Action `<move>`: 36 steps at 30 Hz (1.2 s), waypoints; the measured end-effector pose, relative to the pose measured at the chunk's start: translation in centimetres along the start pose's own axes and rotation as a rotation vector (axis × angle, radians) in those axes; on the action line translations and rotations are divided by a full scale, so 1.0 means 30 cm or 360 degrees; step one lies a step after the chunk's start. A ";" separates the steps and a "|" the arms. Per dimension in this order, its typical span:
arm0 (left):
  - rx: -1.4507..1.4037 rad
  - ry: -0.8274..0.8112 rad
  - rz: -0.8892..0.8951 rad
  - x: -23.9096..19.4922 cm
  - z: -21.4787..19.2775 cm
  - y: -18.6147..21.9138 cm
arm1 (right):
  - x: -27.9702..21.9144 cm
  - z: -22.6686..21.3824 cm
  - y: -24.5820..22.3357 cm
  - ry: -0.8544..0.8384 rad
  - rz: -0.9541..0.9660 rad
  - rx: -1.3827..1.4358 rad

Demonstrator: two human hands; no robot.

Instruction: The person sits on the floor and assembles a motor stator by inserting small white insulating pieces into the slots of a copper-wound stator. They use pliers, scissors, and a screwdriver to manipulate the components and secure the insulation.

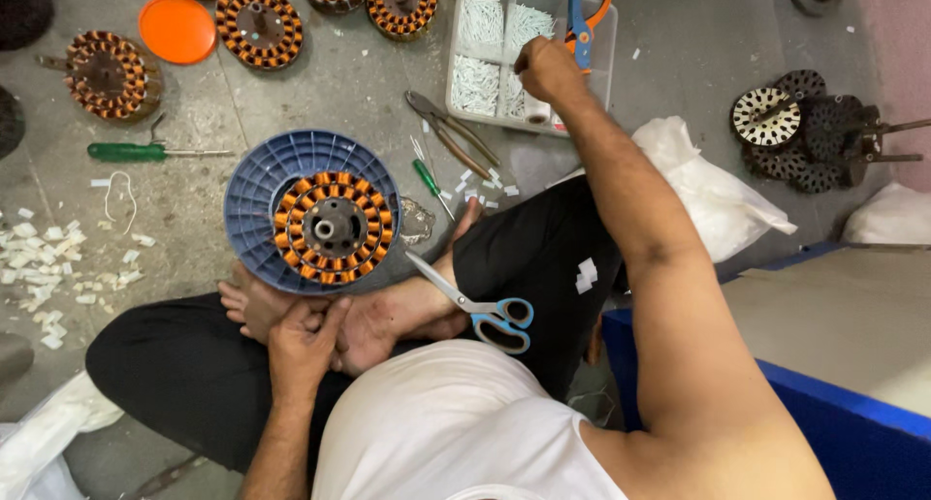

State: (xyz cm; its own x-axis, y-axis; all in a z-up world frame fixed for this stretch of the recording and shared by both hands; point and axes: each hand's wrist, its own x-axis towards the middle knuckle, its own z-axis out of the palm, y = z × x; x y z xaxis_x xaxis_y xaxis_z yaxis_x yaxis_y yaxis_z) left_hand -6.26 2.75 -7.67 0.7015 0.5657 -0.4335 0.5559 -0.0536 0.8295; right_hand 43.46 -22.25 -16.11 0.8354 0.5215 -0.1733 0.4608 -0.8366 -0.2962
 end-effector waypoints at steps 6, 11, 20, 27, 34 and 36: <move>-0.0064 0.0025 0.0138 0.030 0.007 -0.003 | 0.040 0.076 -0.006 0.0068 0.0037 -0.0273; -0.0027 0.0054 0.0264 0.048 0.006 -0.019 | 0.033 0.063 -0.029 0.0078 -0.0006 -0.0323; -0.0038 -0.0013 0.0032 0.051 0.001 -0.034 | 0.038 -0.037 -0.042 0.0492 -0.0090 0.0198; 0.0451 0.0158 0.0587 0.087 -0.010 -0.130 | 0.172 0.085 -0.023 0.0636 -0.0245 0.0155; 0.0227 0.0102 0.0495 0.075 -0.017 -0.106 | 0.269 0.229 0.140 0.0740 -0.0082 -0.0118; 0.0062 0.0025 0.0276 0.072 -0.017 -0.075 | 0.264 0.222 0.178 0.0802 -0.0112 -0.0173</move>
State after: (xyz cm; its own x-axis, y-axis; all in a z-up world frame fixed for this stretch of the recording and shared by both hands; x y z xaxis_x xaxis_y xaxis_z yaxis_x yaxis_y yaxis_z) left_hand -6.21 4.52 -10.29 0.7813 0.5581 -0.2793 0.4444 -0.1832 0.8769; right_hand 50.55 -21.46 -25.30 0.8295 0.4540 0.3254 0.5271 -0.8290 -0.1869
